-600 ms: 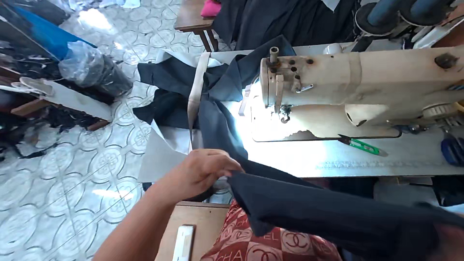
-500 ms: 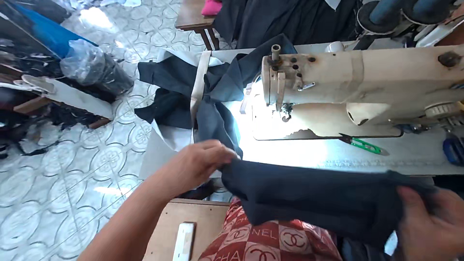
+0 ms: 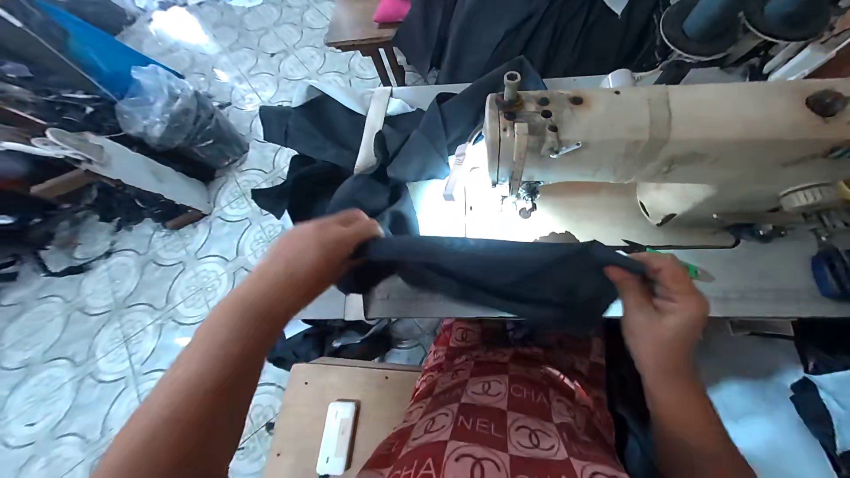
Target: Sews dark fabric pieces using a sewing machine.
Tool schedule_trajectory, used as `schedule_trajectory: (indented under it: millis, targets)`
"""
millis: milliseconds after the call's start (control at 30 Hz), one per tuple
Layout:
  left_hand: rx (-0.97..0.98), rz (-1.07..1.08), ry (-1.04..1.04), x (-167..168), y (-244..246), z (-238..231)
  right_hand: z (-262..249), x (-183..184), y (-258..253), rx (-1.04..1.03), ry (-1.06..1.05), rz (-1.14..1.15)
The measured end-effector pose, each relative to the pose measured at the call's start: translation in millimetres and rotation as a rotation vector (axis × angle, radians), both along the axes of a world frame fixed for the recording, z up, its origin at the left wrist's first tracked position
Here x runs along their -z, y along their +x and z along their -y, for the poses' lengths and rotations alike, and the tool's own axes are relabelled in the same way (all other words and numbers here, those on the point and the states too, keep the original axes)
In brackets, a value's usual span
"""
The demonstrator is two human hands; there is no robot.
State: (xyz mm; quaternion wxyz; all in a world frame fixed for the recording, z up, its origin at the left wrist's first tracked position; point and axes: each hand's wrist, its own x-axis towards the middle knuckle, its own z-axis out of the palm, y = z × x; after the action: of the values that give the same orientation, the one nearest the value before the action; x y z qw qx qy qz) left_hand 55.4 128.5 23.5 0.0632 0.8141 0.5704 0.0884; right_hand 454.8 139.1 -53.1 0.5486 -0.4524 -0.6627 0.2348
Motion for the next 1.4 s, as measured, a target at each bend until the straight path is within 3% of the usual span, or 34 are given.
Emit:
schedule_trajectory:
  millis: [100, 133, 200, 267, 333, 400, 500, 633, 800, 900, 1067, 1233, 1300, 1400]
  targets:
    - [0.016, -0.145, 0.558, -12, -45, 32, 0, 18, -24, -0.126, 0.226, 0.081]
    - [0.015, -0.196, 0.646, -5, -60, 46, 2, 29, -30, -0.167, 0.300, 0.152]
    - [-0.038, -0.269, 0.513, 16, -71, 73, 7, 62, -38, -0.228, 0.346, 0.308]
    - [-0.138, -0.274, 0.088, 38, -64, 86, 15, 95, -44, -0.274, 0.282, 0.428]
    - [-0.203, -0.261, -0.144, 57, -51, 92, 24, 112, -49, -0.290, 0.216, 0.522]
    - [-0.161, -0.201, -0.092, 62, -29, 94, 30, 114, -50, -0.287, 0.189, 0.557]
    - [-0.021, 0.074, 0.010, 68, 30, 75, 29, 110, -50, -0.295, 0.169, 0.522]
    - [0.182, 0.241, 0.105, 117, 90, 23, 23, 102, -50, -0.293, 0.149, 0.482]
    - [0.114, 0.478, 0.100, 135, 85, -15, 11, 92, -47, -0.295, 0.067, 0.446]
    - [0.126, 0.449, 0.057, 138, 80, -19, 7, 86, -53, -0.270, -0.052, 0.373]
    - [0.146, 0.406, -0.008, 129, 79, -26, 2, 70, -77, -0.054, -0.345, 0.376]
    - [0.187, 0.405, -0.067, 129, 73, -29, 6, 60, -87, -0.025, -0.371, 0.381]
    - [0.128, 0.466, 0.006, 140, 74, -25, 9, 58, -91, -0.021, -0.404, 0.408]
    - [-0.115, 0.568, 0.107, 160, 86, -6, 12, 62, -96, 0.008, -0.394, 0.442]
